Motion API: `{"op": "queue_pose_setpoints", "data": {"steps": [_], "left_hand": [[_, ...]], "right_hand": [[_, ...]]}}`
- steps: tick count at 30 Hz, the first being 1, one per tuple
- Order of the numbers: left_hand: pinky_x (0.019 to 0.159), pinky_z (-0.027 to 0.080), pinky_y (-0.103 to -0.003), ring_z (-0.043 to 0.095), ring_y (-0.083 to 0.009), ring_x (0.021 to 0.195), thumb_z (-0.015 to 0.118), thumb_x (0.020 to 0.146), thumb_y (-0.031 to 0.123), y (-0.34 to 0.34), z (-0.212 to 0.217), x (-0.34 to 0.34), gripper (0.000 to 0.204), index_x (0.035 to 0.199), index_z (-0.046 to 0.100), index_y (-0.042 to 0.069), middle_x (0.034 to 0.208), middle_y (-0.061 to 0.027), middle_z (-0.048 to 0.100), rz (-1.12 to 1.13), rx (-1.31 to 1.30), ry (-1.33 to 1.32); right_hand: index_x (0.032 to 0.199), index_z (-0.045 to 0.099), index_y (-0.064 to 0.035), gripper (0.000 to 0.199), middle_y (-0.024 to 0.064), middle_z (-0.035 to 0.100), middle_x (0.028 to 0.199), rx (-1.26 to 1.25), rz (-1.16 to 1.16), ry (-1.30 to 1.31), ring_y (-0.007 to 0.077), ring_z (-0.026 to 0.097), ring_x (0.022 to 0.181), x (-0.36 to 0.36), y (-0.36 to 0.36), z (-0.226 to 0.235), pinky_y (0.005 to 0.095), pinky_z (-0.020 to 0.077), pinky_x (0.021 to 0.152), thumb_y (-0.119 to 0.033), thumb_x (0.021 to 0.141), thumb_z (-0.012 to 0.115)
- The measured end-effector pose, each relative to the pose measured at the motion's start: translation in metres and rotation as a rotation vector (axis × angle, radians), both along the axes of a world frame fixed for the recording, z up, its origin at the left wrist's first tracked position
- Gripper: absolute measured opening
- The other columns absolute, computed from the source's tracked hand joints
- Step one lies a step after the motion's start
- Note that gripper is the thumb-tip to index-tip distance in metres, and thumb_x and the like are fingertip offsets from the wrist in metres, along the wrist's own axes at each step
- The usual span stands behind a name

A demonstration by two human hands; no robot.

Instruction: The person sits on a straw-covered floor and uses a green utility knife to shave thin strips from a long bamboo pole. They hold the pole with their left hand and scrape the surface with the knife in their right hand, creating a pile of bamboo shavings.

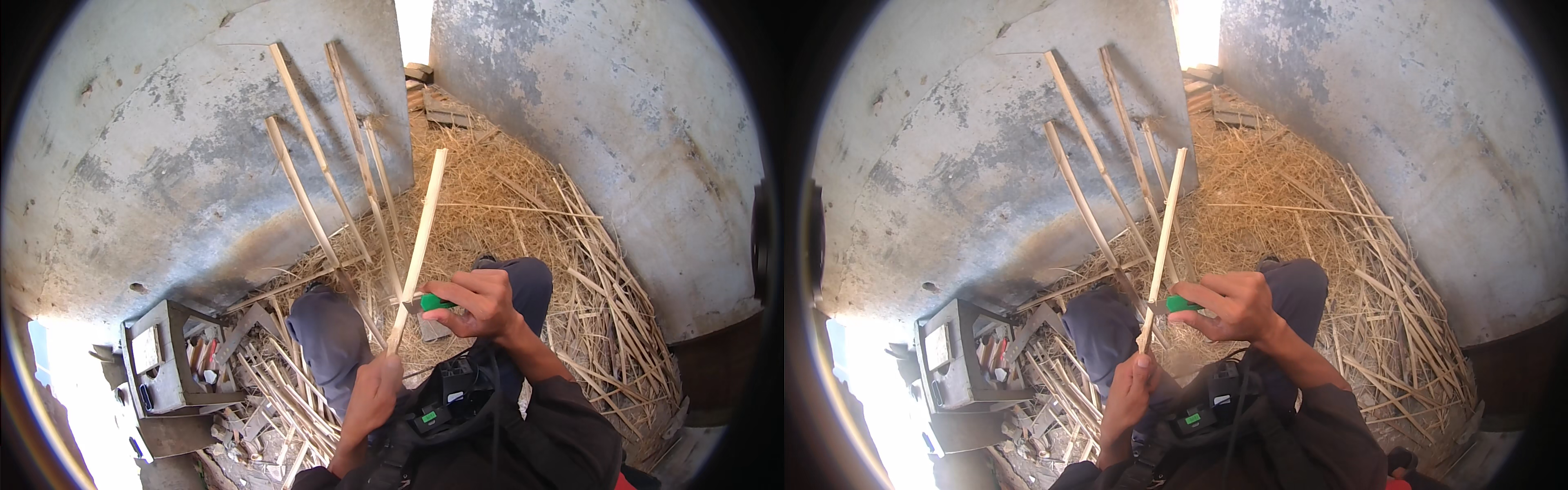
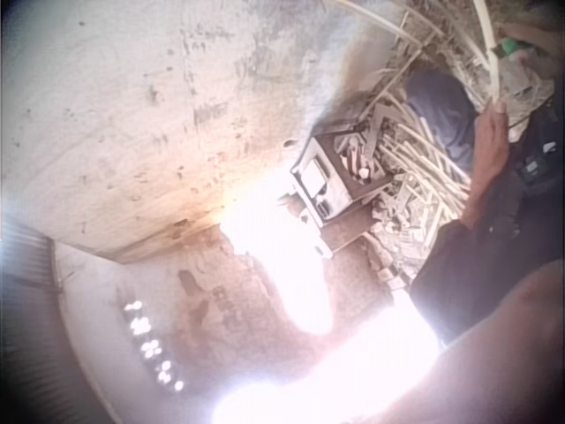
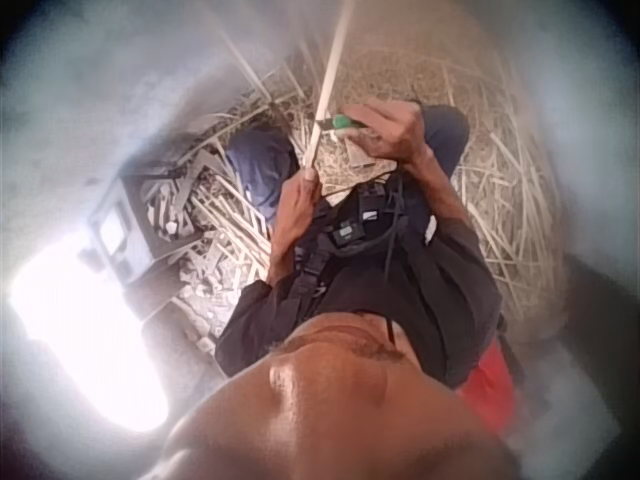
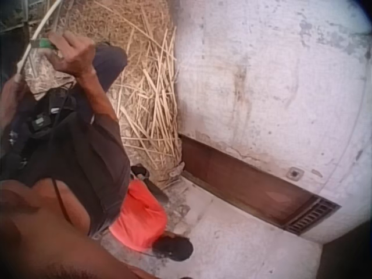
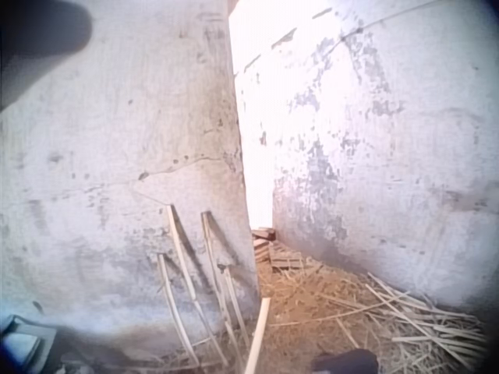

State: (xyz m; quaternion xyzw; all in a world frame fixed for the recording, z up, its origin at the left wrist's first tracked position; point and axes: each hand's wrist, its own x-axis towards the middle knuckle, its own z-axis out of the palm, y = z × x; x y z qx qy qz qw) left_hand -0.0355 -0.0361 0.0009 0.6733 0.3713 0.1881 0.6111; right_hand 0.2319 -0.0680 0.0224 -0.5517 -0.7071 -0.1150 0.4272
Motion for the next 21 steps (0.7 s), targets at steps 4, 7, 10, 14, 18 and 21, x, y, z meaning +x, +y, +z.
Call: {"op": "queue_pose_setpoints", "data": {"steps": [4, 7, 10, 14, 18, 21], "left_hand": [[0.062, 0.041, -0.042, 0.045, -0.0208, 0.062, 0.047, 0.116, 0.028, 0.001, -0.002, -0.001, 0.039, 0.094, 0.058, -0.003, 0.067, -0.0123, 0.052, 0.015, 0.019, 0.025], [0.062, 0.042, -0.042, 0.045, -0.0214, 0.062, 0.048, 0.116, 0.028, 0.002, -0.004, -0.002, 0.039, 0.095, 0.058, -0.003, 0.068, -0.0133, 0.052, 0.018, 0.02, 0.049], [0.062, 0.042, -0.042, 0.046, -0.0209, 0.063, 0.049, 0.117, 0.031, -0.002, -0.004, -0.004, 0.041, 0.096, 0.057, -0.003, 0.068, -0.0141, 0.052, -0.043, 0.039, 0.081], [0.062, 0.041, -0.041, 0.044, -0.0198, 0.064, 0.049, 0.118, 0.035, -0.024, -0.002, -0.01, 0.045, 0.093, 0.055, -0.002, 0.067, -0.0124, 0.05, -0.193, -0.085, 0.059], [0.06, 0.037, -0.038, 0.043, -0.0157, 0.064, 0.045, 0.119, 0.03, -0.011, -0.013, -0.017, 0.046, 0.086, 0.05, -0.001, 0.067, -0.0049, 0.047, -0.152, -0.142, 0.01], [0.059, 0.029, -0.03, 0.034, -0.0089, 0.065, 0.037, 0.121, 0.046, -0.001, -0.014, -0.015, 0.054, 0.084, 0.043, 0.007, 0.069, 0.004, 0.04, -0.137, -0.093, -0.067]], "right_hand": [[0.105, 0.082, -0.0127, 0.037, -0.0012, 0.059, 0.066, 0.007, -0.007, -0.005, 0.0177, 0.06, 0.052, -0.001, 0.003, -0.001, 0.0336, 0.0473, 0.049, -0.044, 0.086, 0.09], [0.104, 0.083, -0.0125, 0.035, -0.0011, 0.062, 0.068, -0.011, -0.012, -0.022, 0.0188, 0.062, 0.053, 0.0, 0.003, 0.001, 0.0338, 0.0483, 0.05, -0.043, 0.088, 0.089], [0.104, 0.084, -0.0095, 0.028, 0.0035, 0.073, 0.077, 0.116, -0.141, 0.111, 0.0202, 0.066, 0.056, 0.02, 0.011, -0.01, 0.0343, 0.051, 0.052, -0.036, 0.094, 0.085], [0.109, 0.08, -0.0005, 0.027, 0.01, 0.074, 0.079, 0.174, -0.488, 0.344, 0.0158, 0.062, 0.061, 0.101, 0.024, -0.009, 0.0332, 0.0457, 0.056, -0.026, 0.101, 0.08], [0.107, 0.079, -0.0014, 0.034, 0.0086, 0.072, 0.078, 0.081, -0.327, 0.374, 0.0162, 0.063, 0.061, 0.087, 0.008, -0.006, 0.0318, 0.0469, 0.056, -0.035, 0.102, 0.08], [0.105, 0.08, -0.0039, 0.034, 0.0069, 0.071, 0.077, 0.066, -0.142, 0.348, 0.0185, 0.065, 0.06, 0.06, 0.007, -0.011, 0.0326, 0.0495, 0.056, -0.037, 0.099, 0.082]]}}
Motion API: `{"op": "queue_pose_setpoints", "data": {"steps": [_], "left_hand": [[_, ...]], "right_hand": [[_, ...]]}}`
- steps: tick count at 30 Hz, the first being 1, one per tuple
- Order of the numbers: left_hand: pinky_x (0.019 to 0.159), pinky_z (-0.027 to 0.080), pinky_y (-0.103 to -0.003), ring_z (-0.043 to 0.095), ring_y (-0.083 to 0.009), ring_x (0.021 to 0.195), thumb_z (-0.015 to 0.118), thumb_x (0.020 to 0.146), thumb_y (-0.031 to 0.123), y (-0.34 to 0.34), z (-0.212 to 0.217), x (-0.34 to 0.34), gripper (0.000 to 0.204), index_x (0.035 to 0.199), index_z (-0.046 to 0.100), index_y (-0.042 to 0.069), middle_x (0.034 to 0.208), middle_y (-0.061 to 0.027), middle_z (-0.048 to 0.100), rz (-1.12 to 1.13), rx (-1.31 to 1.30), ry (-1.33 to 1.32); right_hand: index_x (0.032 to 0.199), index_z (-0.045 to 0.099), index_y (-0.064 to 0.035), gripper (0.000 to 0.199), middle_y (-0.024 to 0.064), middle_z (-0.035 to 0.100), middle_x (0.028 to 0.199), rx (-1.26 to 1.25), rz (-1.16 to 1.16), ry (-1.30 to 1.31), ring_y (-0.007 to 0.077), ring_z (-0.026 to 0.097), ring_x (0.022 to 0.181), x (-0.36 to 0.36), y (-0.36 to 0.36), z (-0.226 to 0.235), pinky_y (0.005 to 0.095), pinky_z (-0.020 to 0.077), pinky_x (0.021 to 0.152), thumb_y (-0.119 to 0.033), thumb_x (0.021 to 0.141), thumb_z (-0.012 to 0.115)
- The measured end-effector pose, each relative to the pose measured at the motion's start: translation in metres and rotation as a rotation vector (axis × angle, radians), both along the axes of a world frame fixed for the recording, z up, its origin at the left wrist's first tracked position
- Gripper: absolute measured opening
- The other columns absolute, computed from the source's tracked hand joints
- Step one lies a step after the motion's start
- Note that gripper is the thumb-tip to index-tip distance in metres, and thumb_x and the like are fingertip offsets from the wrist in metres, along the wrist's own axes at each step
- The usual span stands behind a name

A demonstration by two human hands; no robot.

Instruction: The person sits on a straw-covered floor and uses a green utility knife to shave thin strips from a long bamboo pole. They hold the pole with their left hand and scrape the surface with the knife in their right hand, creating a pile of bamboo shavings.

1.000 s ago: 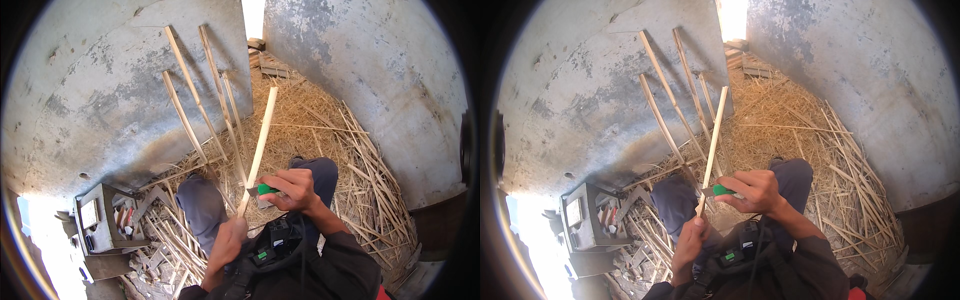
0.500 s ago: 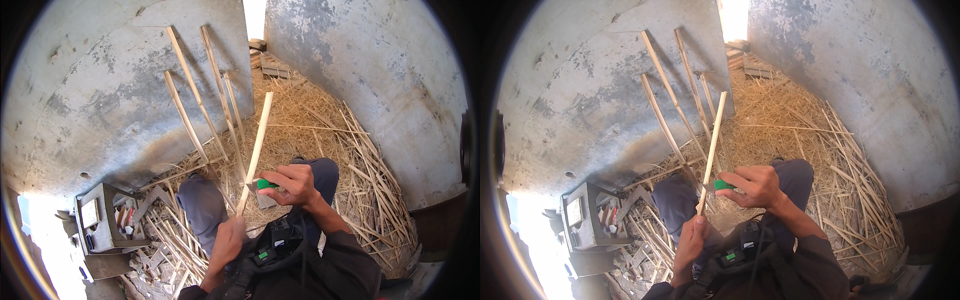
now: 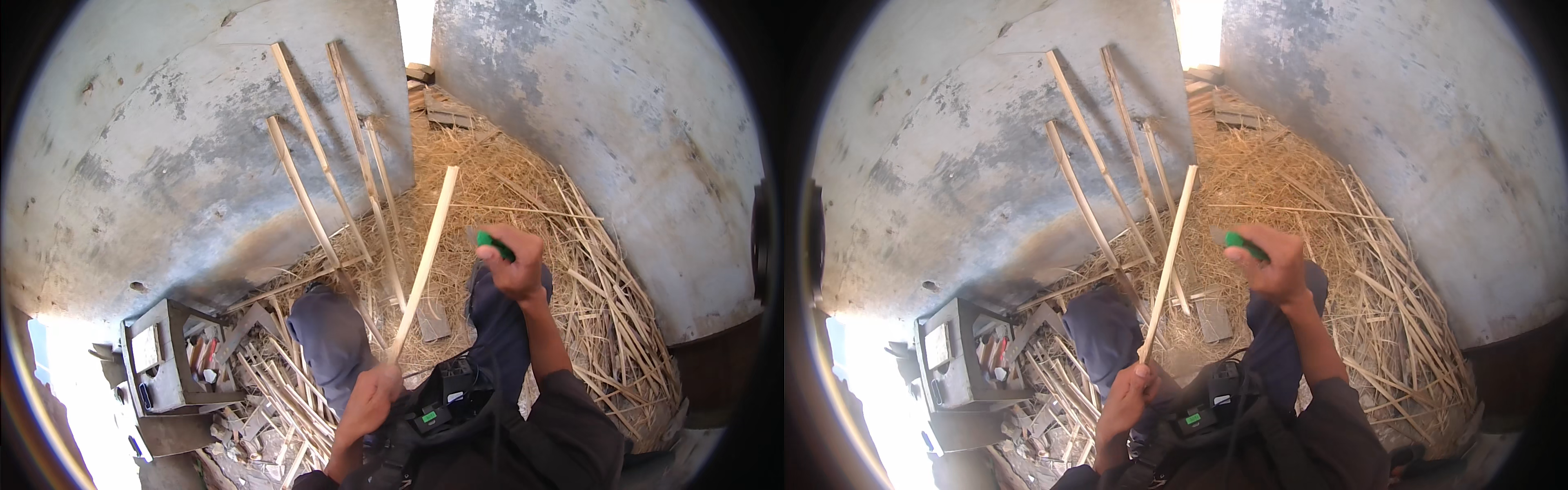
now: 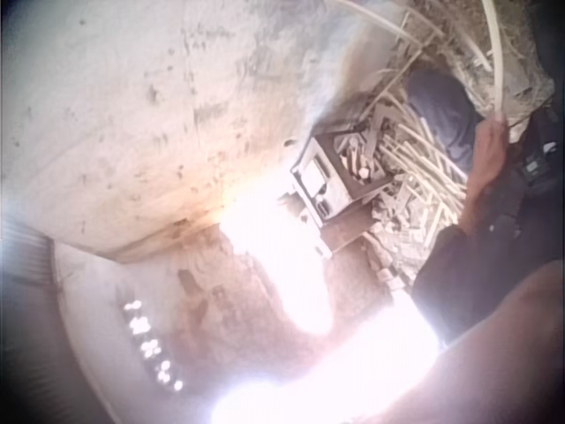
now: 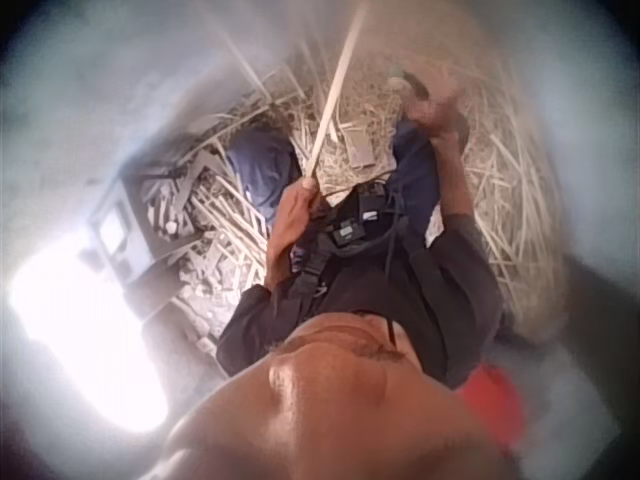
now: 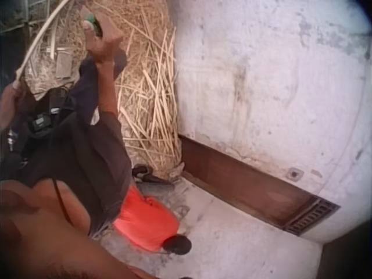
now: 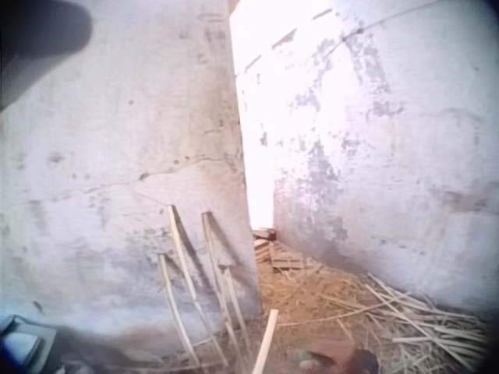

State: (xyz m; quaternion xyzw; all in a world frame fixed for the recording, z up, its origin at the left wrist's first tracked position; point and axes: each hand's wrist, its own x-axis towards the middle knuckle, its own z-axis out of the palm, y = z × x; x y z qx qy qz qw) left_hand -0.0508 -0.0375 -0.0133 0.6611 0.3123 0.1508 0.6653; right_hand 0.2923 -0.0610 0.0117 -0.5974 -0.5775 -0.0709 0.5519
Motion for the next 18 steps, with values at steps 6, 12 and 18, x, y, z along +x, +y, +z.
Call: {"op": "queue_pose_setpoints", "data": {"steps": [6, 12, 18], "left_hand": [[0.062, 0.042, -0.038, 0.044, -0.0167, 0.065, 0.049, 0.115, 0.025, 0.008, 0.018, 0.011, 0.033, 0.102, 0.06, -0.004, 0.07, -0.009, 0.051, 0.101, 0.078, 0.092], [0.069, 0.05, -0.04, 0.056, -0.0235, 0.067, 0.051, 0.116, 0.027, 0.005, 0.024, 0.019, 0.038, 0.13, 0.066, -0.004, 0.078, -0.0183, 0.063, 0.126, 0.146, 0.113], [0.07, 0.051, -0.044, 0.066, -0.0386, 0.069, 0.051, 0.115, 0.027, 0.0, 0.033, 0.021, 0.038, 0.133, 0.066, -0.003, 0.082, -0.025, 0.066, 0.15, 0.218, 0.149]], "right_hand": [[0.103, 0.082, -0.0106, 0.033, 0.0019, 0.069, 0.074, -0.062, 0.282, -0.189, 0.0227, 0.066, 0.058, -0.043, -0.006, 0.007, 0.0346, 0.0516, 0.054, -0.039, 0.088, 0.089], [0.099, 0.08, -0.0118, 0.035, 0.0002, 0.066, 0.073, -0.071, 0.224, -0.266, 0.0205, 0.064, 0.055, -0.057, -0.008, 0.008, 0.0351, 0.0487, 0.051, -0.043, 0.087, 0.089], [0.1, 0.08, -0.012, 0.037, -0.0007, 0.06, 0.068, -0.061, 0.161, -0.307, 0.0196, 0.061, 0.053, -0.06, -0.008, 0.013, 0.0346, 0.0468, 0.049, -0.045, 0.086, 0.089]]}}
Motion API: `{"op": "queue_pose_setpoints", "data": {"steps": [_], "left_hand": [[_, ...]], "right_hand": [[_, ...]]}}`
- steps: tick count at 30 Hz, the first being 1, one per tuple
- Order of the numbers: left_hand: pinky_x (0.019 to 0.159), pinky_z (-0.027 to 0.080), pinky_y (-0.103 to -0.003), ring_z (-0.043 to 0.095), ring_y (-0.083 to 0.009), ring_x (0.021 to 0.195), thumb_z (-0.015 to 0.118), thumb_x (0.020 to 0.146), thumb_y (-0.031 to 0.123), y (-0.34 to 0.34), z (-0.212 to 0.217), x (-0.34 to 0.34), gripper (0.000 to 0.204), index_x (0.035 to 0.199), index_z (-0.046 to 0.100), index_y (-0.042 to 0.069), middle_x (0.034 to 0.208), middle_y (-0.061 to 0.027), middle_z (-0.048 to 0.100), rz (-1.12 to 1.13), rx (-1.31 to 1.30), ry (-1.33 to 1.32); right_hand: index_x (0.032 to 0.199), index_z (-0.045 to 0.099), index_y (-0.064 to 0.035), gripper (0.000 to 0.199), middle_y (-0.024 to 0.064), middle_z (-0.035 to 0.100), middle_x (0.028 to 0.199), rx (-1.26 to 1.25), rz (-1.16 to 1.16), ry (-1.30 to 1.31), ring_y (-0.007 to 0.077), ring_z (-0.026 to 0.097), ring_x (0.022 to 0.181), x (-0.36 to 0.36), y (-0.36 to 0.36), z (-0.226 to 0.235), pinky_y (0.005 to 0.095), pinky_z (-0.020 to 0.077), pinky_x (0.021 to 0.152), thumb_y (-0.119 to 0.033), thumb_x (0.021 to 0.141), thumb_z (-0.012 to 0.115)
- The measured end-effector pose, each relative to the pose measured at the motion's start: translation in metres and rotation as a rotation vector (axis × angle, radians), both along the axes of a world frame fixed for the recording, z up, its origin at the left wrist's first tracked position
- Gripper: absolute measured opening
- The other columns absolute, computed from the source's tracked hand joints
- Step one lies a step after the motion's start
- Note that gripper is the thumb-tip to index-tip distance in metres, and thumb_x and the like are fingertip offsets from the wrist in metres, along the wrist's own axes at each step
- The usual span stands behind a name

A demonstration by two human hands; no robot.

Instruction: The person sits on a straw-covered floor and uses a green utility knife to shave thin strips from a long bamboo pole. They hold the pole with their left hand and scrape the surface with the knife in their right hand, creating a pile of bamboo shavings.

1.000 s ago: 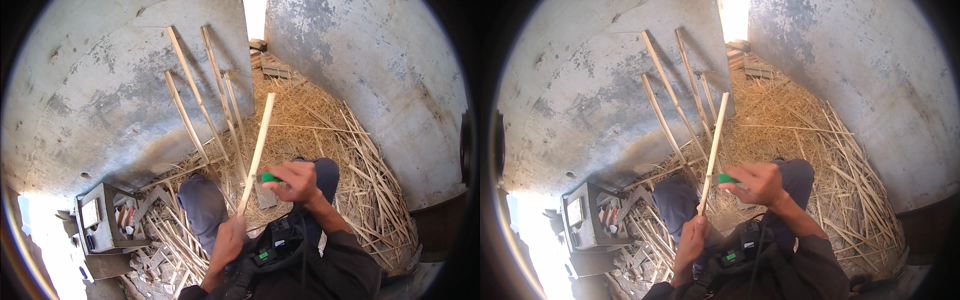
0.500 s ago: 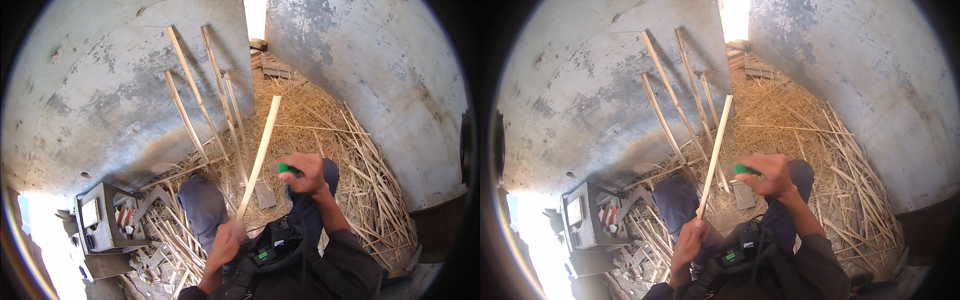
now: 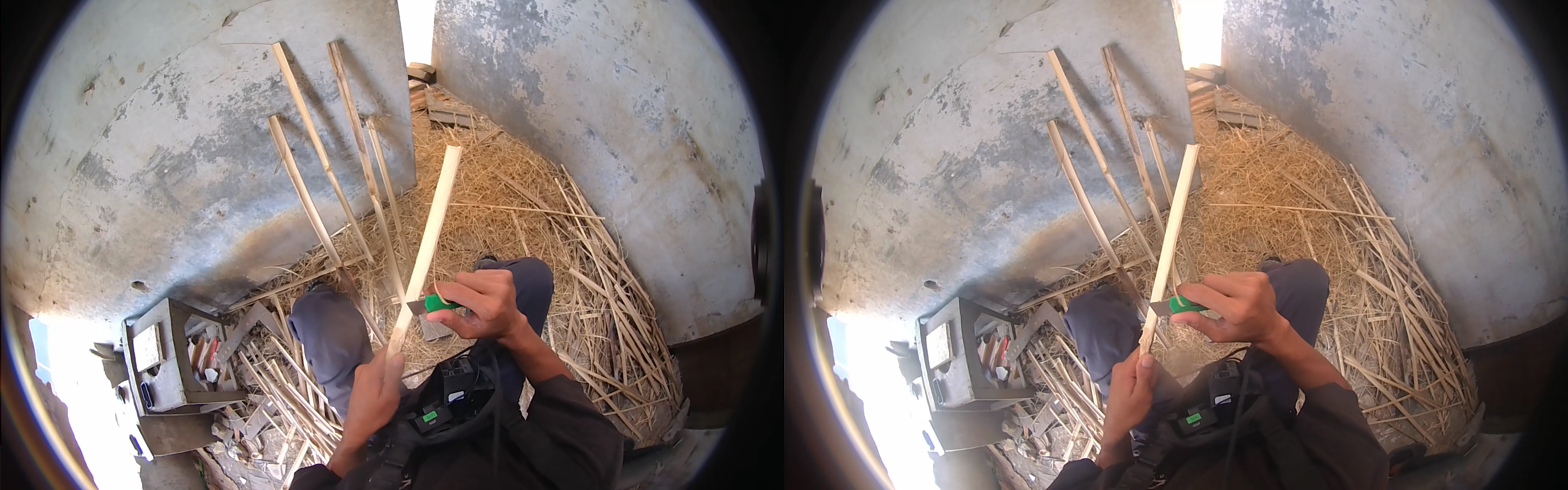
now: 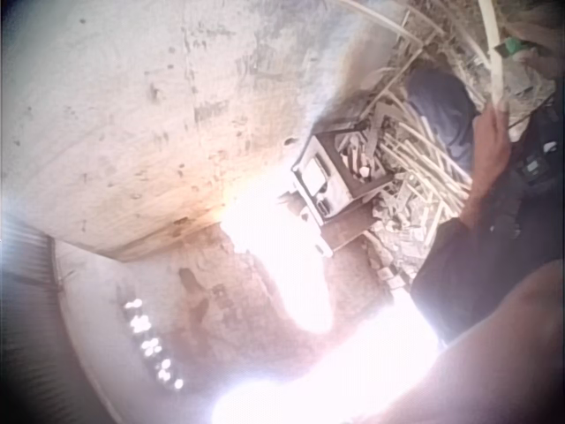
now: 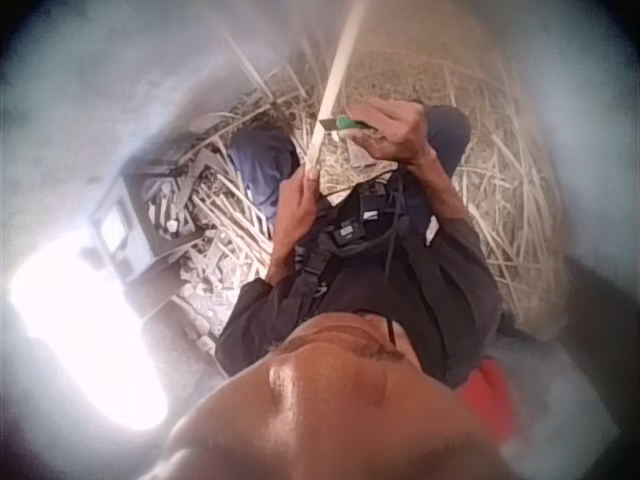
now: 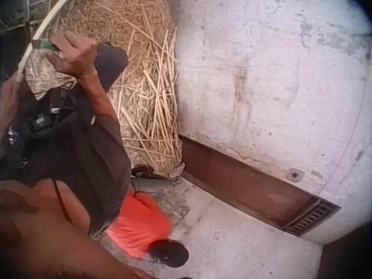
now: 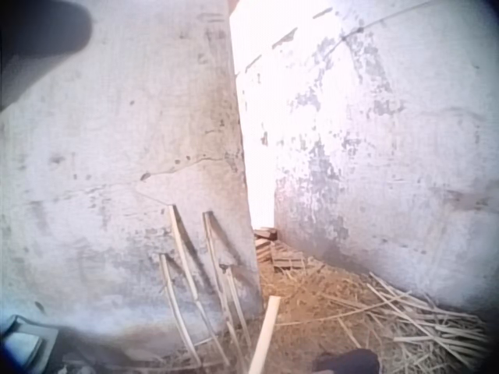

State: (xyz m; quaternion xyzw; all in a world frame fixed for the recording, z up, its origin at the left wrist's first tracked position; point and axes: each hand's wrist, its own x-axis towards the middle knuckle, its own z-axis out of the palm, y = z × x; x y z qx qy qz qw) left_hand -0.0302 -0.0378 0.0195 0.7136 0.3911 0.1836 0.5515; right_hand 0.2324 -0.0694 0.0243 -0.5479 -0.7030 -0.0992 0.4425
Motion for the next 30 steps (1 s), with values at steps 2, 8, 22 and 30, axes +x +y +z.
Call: {"op": "queue_pose_setpoints", "data": {"steps": [2, 8, 22, 30], "left_hand": [[0.069, 0.05, -0.045, 0.066, -0.042, 0.069, 0.051, 0.115, 0.027, -0.001, -0.002, -0.001, 0.037, 0.132, 0.066, -0.003, 0.08, -0.0261, 0.064, -0.002, 0.014, 0.016], [0.057, 0.034, -0.032, 0.04, -0.0077, 0.063, 0.046, 0.119, 0.036, -0.006, -0.002, 0.004, 0.044, 0.104, 0.062, -0.003, 0.066, 0.0017, 0.045, 0.049, 0.041, -0.054], [0.066, 0.046, -0.048, 0.051, -0.0415, 0.065, 0.052, 0.116, 0.032, -0.018, -0.026, -0.016, 0.038, 0.111, 0.064, -0.004, 0.074, -0.0265, 0.058, -0.124, -0.063, 0.087], [0.065, 0.046, -0.046, 0.047, -0.0387, 0.064, 0.052, 0.115, 0.028, 0.002, -0.018, -0.015, 0.036, 0.114, 0.065, -0.005, 0.073, -0.0251, 0.056, -0.013, -0.056, 0.034]], "right_hand": [[0.101, 0.081, -0.0123, 0.037, -0.0011, 0.059, 0.067, 0.007, -0.016, -0.014, 0.0189, 0.061, 0.052, 0.0, 0.0, 0.002, 0.0342, 0.0463, 0.049, -0.045, 0.085, 0.089], [0.102, 0.082, -0.0135, 0.037, -0.0021, 0.058, 0.065, 0.028, -0.043, -0.051, 0.017, 0.058, 0.05, 0.001, 0.001, 0.0, 0.0332, 0.0449, 0.048, -0.046, 0.086, 0.089], [0.108, 0.08, -0.0019, 0.029, 0.0115, 0.075, 0.08, 0.075, -0.577, 0.285, 0.0173, 0.068, 0.063, 0.103, 0.024, -0.012, 0.0331, 0.0515, 0.056, -0.031, 0.102, 0.078], [0.103, 0.077, -0.0001, 0.037, 0.0101, 0.072, 0.077, 0.013, -0.095, 0.271, 0.0225, 0.068, 0.062, 0.05, 0.014, -0.022, 0.0343, 0.0518, 0.057, -0.036, 0.099, 0.08]]}}
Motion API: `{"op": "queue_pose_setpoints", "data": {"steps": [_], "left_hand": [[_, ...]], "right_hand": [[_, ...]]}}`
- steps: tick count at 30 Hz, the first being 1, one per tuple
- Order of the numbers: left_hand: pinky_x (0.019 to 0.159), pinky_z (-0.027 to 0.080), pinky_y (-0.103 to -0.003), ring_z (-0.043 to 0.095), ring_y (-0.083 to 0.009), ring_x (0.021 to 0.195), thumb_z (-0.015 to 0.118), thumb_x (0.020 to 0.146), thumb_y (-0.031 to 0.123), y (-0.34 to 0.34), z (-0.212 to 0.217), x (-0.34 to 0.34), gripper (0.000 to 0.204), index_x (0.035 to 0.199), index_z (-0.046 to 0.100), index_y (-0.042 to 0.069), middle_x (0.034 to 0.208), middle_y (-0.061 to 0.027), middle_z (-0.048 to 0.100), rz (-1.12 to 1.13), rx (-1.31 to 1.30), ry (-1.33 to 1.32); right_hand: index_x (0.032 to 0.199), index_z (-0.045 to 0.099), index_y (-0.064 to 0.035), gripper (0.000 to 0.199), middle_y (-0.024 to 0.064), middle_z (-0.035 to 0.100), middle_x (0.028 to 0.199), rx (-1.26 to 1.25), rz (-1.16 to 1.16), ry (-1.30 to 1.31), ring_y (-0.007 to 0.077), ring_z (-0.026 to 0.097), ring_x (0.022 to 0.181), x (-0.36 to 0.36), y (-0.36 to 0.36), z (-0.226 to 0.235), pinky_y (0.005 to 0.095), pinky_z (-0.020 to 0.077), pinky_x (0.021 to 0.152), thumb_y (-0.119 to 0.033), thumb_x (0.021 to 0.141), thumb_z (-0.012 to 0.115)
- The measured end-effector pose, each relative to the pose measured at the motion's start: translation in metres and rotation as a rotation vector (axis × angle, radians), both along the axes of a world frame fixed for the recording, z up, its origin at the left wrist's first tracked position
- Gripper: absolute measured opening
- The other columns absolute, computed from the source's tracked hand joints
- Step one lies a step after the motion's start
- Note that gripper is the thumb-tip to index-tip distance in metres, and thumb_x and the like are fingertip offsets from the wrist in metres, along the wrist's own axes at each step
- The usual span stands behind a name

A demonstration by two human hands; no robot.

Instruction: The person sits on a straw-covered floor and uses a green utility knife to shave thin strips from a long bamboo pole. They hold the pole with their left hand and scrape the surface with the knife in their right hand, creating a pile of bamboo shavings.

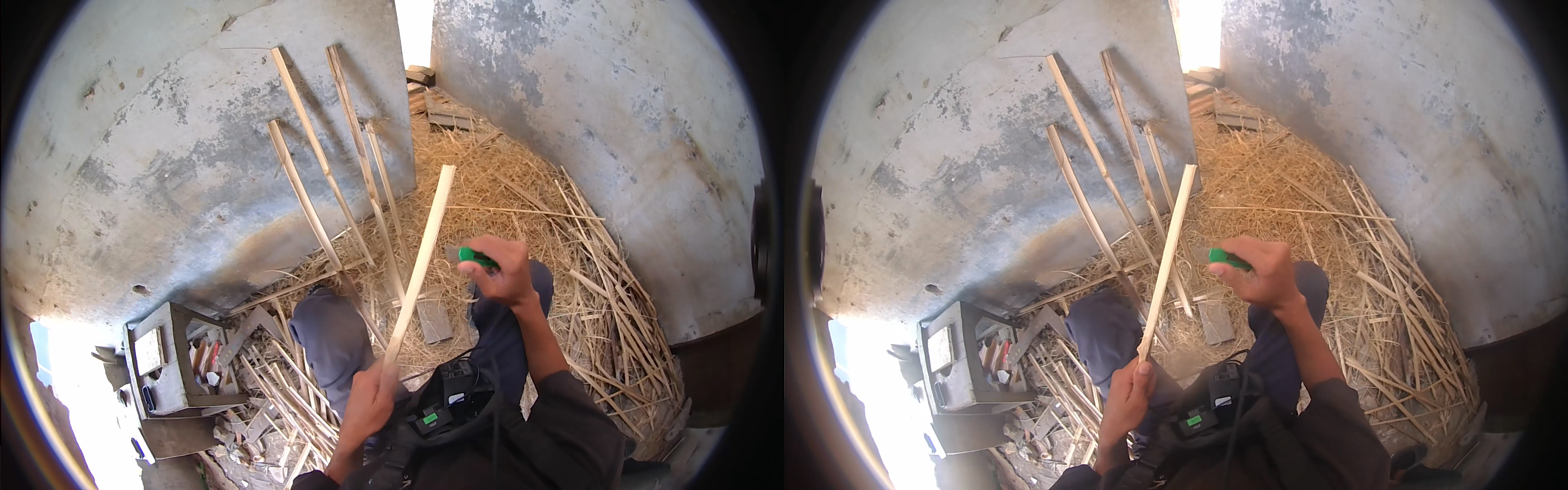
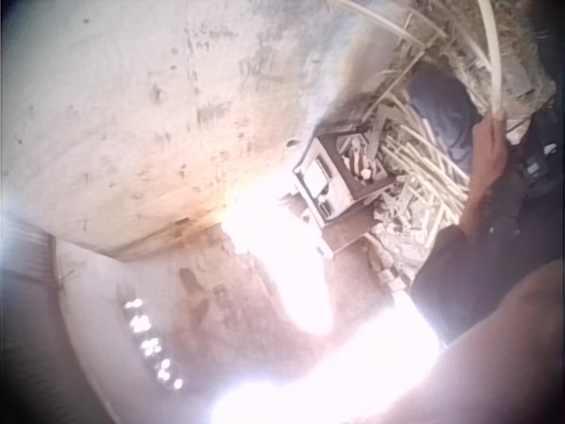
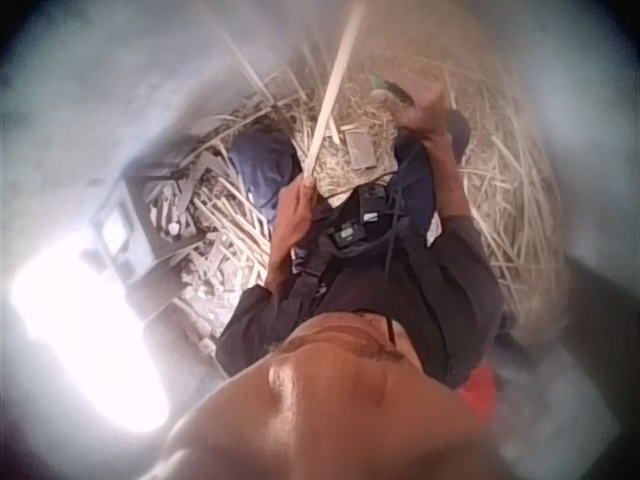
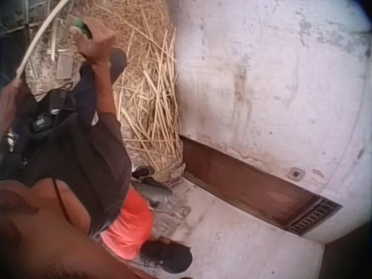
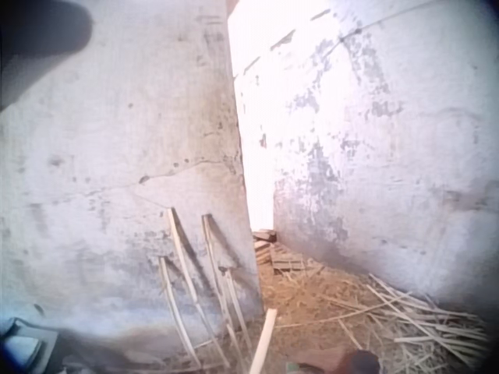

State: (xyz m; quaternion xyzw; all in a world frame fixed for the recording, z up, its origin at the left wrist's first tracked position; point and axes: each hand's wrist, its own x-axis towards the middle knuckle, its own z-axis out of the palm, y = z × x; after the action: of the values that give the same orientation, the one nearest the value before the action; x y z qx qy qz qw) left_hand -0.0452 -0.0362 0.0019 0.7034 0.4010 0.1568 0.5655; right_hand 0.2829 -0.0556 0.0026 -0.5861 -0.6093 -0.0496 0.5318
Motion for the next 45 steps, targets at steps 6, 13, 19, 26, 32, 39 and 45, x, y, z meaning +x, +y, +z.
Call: {"op": "queue_pose_setpoints", "data": {"steps": [6, 13, 19, 26, 32, 39, 45], "left_hand": [[0.068, 0.048, -0.046, 0.051, -0.0492, 0.072, 0.052, 0.114, 0.027, 0.005, 0.007, 0.008, 0.035, 0.123, 0.065, -0.004, 0.08, -0.0286, 0.059, -0.028, 0.024, 0.01], [0.068, 0.048, -0.047, 0.055, -0.0526, 0.076, 0.053, 0.115, 0.029, 0.002, 0.009, 0.01, 0.035, 0.122, 0.066, -0.002, 0.082, -0.0302, 0.06, -0.058, 0.036, 0.015], [0.066, 0.047, -0.048, 0.055, -0.0526, 0.073, 0.054, 0.114, 0.028, 0.001, 0.01, 0.007, 0.033, 0.12, 0.067, -0.002, 0.078, -0.0283, 0.059, -0.048, 0.042, 0.044], [0.065, 0.046, -0.048, 0.054, -0.05, 0.069, 0.053, 0.115, 0.031, -0.003, 0.002, -0.003, 0.036, 0.114, 0.067, -0.003, 0.076, -0.0284, 0.058, -0.082, 0.039, 0.082], [0.054, 0.035, -0.035, 0.046, -0.0195, 0.054, 0.045, 0.115, 0.053, 0.01, -0.038, -0.023, 0.057, 0.086, 0.053, 0.005, 0.06, -0.005, 0.047, -0.113, -0.219, -0.124], [0.041, 0.022, -0.02, 0.025, -0.0023, 0.041, 0.038, 0.103, 0.087, 0.047, -0.071, -0.035, 0.077, 0.077, 0.043, 0.014, 0.053, 0.0091, 0.034, -0.359, -1.138, -0.631], [0.04, 0.024, -0.02, 0.029, -0.0023, 0.041, 0.038, 0.105, 0.084, 0.057, -0.078, -0.031, 0.077, 0.074, 0.046, 0.013, 0.052, 0.009, 0.035, -0.415, -1.223, -0.73]], "right_hand": [[0.095, 0.076, -0.0021, 0.04, 0.0087, 0.071, 0.074, 0.051, 0.143, -0.088, 0.0242, 0.07, 0.059, -0.023, -0.001, 0.011, 0.0351, 0.0524, 0.054, -0.042, 0.095, 0.083], [0.102, 0.079, -0.0046, 0.032, 0.0072, 0.075, 0.08, 0.0, 0.024, -0.081, 0.0226, 0.074, 0.065, -0.02, -0.004, 0.022, 0.0337, 0.0557, 0.057, -0.034, 0.093, 0.087], [0.104, 0.08, -0.0032, 0.034, 0.0091, 0.077, 0.082, 0.004, -0.024, -0.132, 0.022, 0.075, 0.066, -0.012, -0.002, 0.026, 0.0324, 0.0567, 0.058, -0.035, 0.094, 0.086], [0.104, 0.08, -0.0011, 0.04, 0.011, 0.076, 0.081, 0.096, -0.274, -0.056, 0.0197, 0.072, 0.065, 0.022, 0.015, 0.026, 0.0322, 0.054, 0.059, -0.041, 0.102, 0.079], [0.111, 0.078, -0.005, 0.038, 0.013, 0.065, 0.071, -0.227, -0.43, 0.095, 0.0259, 0.062, 0.059, 0.053, 0.016, 0.027, 0.0379, 0.0457, 0.058, -0.042, 0.103, 0.077], [0.143, 0.065, -0.0147, 0.07, 0.0118, 0.076, 0.093, -1.002, -0.06, -0.313, 0.0367, 0.075, 0.092, 0.057, 0.002, -0.036, 0.0502, 0.0563, 0.081, -0.023, 0.079, 0.091], [0.148, 0.062, -0.0159, 0.068, 0.0192, 0.074, 0.121, -0.957, -0.001, -0.154, 0.0406, 0.072, 0.115, 0.031, 0.0, -0.04, 0.0519, 0.0567, 0.096, -0.017, 0.083, 0.083]]}}
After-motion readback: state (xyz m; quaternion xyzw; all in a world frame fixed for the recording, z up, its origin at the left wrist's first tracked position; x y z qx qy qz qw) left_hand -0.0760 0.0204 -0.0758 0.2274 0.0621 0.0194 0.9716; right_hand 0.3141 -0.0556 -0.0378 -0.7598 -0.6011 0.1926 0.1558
